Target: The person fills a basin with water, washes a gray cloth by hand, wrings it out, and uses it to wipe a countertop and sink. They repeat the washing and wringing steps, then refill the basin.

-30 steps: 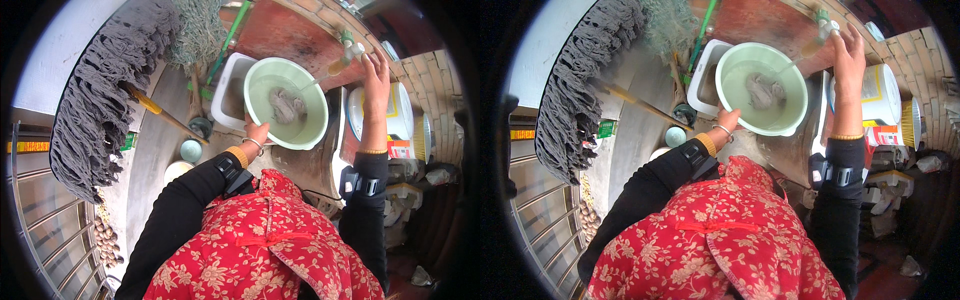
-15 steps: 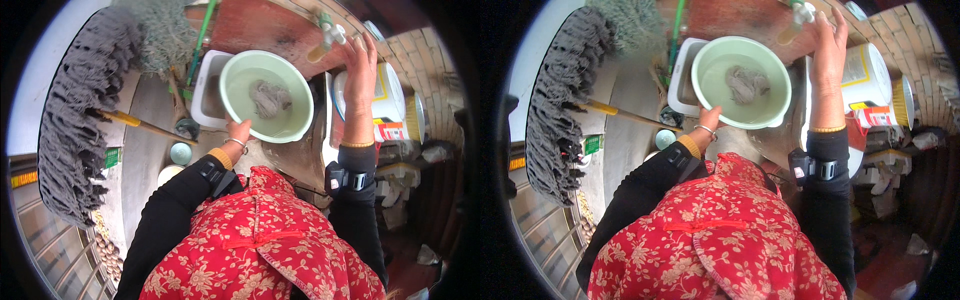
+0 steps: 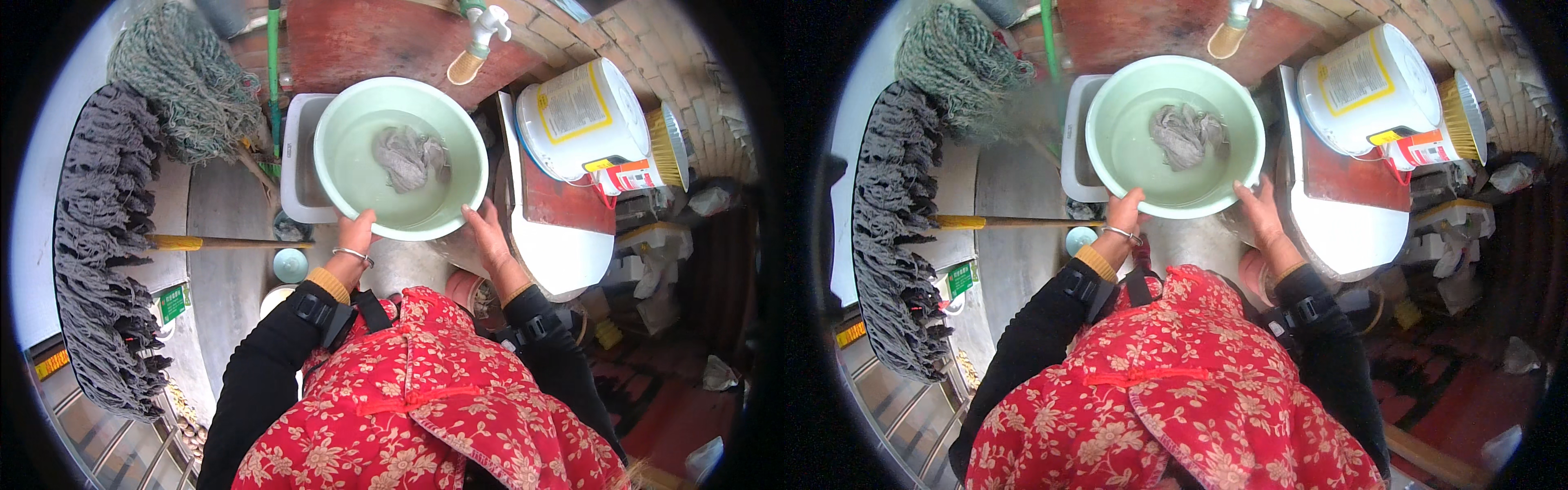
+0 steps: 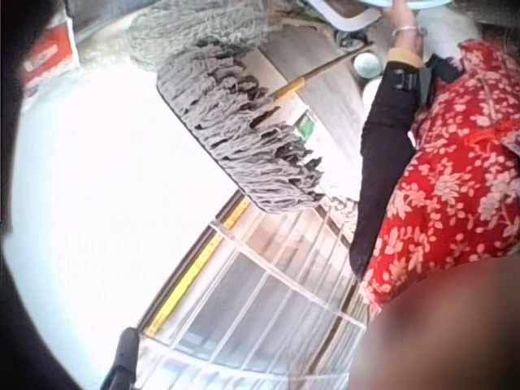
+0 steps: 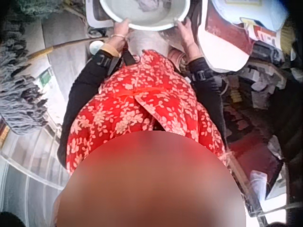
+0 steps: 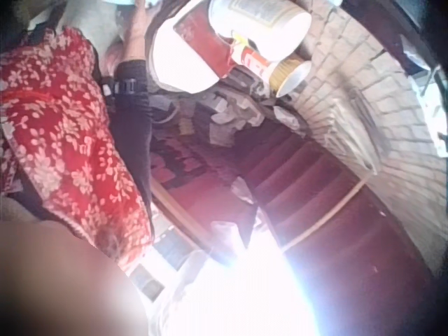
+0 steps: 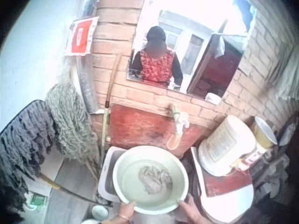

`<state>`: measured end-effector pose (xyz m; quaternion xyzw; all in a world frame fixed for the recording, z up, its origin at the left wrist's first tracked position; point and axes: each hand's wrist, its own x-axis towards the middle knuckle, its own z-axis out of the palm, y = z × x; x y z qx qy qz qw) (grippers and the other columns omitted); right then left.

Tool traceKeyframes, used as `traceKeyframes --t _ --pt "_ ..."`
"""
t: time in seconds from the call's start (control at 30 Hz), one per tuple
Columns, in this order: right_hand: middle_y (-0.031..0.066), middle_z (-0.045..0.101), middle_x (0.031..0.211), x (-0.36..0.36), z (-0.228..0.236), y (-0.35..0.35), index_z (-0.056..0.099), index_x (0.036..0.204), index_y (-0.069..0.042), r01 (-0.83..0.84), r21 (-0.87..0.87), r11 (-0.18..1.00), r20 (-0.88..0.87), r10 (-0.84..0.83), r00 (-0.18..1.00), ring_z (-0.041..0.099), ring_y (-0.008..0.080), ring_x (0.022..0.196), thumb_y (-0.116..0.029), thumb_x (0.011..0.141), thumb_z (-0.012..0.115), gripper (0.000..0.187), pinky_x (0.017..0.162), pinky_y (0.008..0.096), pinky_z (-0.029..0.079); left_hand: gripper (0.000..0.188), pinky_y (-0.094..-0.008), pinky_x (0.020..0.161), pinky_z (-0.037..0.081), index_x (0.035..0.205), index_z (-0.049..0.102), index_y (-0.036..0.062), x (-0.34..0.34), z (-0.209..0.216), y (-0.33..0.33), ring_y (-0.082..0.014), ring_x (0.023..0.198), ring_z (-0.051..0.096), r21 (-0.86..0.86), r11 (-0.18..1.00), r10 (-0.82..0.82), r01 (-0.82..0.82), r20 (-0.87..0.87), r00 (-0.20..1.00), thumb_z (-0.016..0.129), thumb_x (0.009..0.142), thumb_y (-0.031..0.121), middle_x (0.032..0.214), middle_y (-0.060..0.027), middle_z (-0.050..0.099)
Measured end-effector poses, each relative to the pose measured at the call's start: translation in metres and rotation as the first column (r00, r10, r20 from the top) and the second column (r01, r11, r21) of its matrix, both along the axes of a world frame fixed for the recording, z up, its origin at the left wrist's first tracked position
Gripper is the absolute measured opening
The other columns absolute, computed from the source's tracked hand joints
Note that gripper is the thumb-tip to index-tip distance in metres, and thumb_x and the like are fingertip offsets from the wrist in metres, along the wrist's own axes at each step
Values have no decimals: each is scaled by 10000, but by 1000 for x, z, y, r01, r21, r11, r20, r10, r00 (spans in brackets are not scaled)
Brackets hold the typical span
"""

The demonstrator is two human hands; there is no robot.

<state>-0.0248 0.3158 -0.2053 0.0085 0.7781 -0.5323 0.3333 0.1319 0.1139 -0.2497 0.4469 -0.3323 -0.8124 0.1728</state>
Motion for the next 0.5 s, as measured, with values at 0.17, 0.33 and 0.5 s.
traceKeyframes --t 0.17,0.33,0.5 --pt "158 472 1389 7 -5 -16 319 1439 -24 64 -209 976 337 10 942 491 303 1251 -367 912 642 707 1047 494 399 441 -340 627 588 1249 481 36 5 1 -5 -204 898 658 50 996 -68 72 -90 994 554 814 27 1072 -87 614" --pt "138 598 1231 9 -1 -24 482 1311 17 114 -199 973 431 -17 902 601 275 1113 -212 885 595 497 1003 443 461 426 -317 632 589 1238 496 32 10 -3 -7 -187 860 667 28 997 -70 71 -57 996 562 817 37 1051 -72 630" --pt "159 612 1121 27 8 -18 493 1233 50 153 -205 967 378 -66 923 659 273 966 -117 840 579 436 869 406 571 458 -376 734 610 1270 472 -24 22 -4 -10 -236 933 667 35 993 -113 115 -64 992 539 820 34 1102 -109 616"
